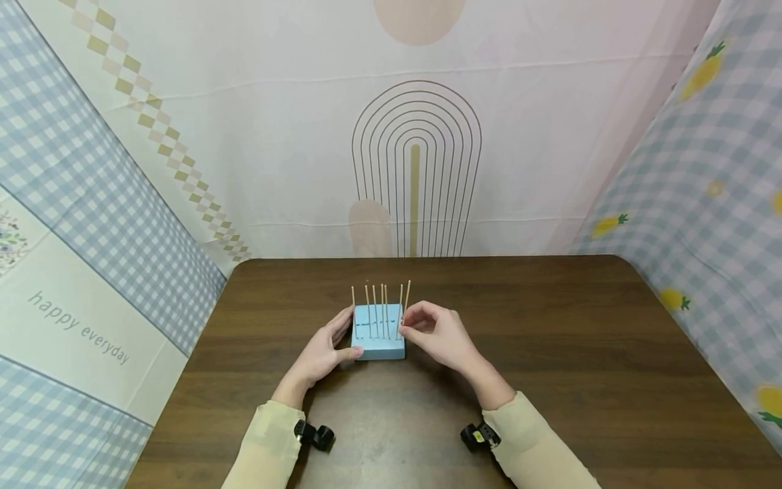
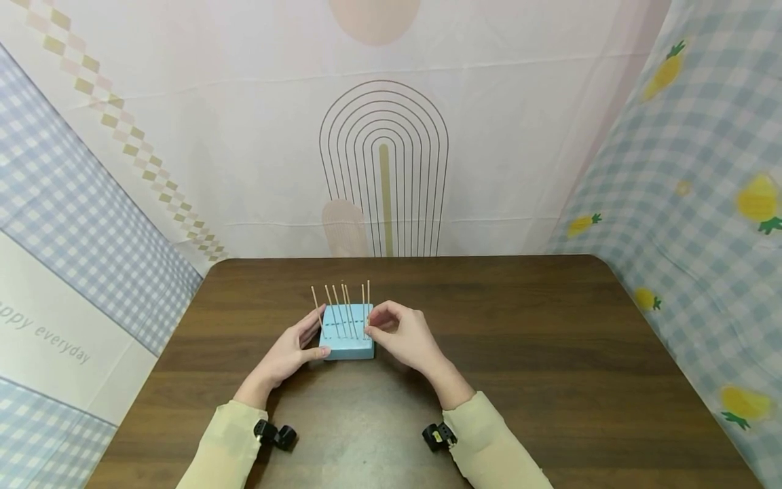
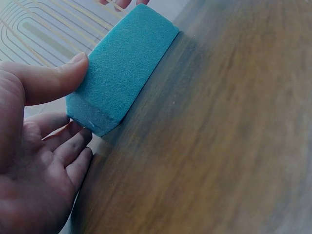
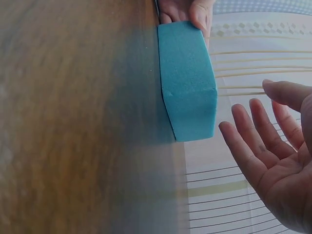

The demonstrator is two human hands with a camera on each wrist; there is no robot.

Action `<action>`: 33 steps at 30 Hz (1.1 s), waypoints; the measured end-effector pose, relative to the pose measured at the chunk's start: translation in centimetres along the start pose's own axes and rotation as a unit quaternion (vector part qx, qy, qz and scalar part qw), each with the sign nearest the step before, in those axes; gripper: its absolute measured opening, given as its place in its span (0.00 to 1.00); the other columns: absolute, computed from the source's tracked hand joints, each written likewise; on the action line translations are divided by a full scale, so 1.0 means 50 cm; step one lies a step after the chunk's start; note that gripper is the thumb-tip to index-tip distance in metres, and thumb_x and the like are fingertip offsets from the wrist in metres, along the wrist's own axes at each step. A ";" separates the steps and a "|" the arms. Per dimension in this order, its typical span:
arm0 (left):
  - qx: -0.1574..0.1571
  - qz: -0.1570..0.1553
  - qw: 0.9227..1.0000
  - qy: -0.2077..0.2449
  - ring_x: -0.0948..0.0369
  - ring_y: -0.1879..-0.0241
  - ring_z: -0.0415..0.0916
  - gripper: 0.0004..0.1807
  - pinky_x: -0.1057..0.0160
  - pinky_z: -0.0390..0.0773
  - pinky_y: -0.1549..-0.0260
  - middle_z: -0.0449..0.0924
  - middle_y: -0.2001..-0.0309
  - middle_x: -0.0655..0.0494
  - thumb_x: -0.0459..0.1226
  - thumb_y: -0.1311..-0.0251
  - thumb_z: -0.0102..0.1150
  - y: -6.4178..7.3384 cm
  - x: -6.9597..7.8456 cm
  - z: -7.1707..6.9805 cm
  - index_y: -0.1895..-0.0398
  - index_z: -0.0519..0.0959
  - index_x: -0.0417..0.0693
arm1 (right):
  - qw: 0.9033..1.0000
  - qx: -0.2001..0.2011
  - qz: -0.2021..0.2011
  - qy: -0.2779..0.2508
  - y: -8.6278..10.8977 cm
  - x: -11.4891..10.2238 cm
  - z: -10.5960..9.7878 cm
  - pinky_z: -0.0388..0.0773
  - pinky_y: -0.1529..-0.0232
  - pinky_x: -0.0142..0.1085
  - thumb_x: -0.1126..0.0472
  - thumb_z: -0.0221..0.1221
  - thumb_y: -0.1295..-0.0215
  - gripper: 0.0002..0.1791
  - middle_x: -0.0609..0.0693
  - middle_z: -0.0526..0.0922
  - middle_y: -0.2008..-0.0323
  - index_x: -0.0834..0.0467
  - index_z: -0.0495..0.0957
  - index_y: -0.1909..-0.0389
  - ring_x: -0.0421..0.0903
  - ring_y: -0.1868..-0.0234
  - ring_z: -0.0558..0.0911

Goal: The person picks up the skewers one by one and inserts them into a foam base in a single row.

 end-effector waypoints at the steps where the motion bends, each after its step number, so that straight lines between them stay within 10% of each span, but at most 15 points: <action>1: -0.001 -0.001 1.000 0.000 0.46 0.16 0.46 0.52 0.42 0.53 0.21 0.43 0.13 0.44 0.32 0.33 0.73 0.001 0.000 0.000 0.12 0.51 0.43 | 1.000 0.002 0.000 0.001 0.000 0.000 -0.001 0.87 0.56 0.37 0.63 0.74 0.32 0.07 0.44 0.89 0.61 0.53 0.86 0.57 0.42 0.60 0.89; 33: -0.003 0.007 1.000 0.007 0.46 0.16 0.46 0.51 0.42 0.51 0.20 0.43 0.13 0.42 0.30 0.33 0.72 -0.002 -0.002 -0.001 0.13 0.52 0.40 | 0.999 -0.034 -0.021 0.026 0.005 -0.012 0.008 0.84 0.65 0.33 0.63 0.65 0.23 0.04 0.53 0.90 0.62 0.57 0.79 0.55 0.55 0.62 0.90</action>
Point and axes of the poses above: each hand's wrist, its own y-axis away from the middle knuckle, its own z-axis out of the palm, x = y × z, the point moved 1 cm from there along -y, towards the middle knuckle
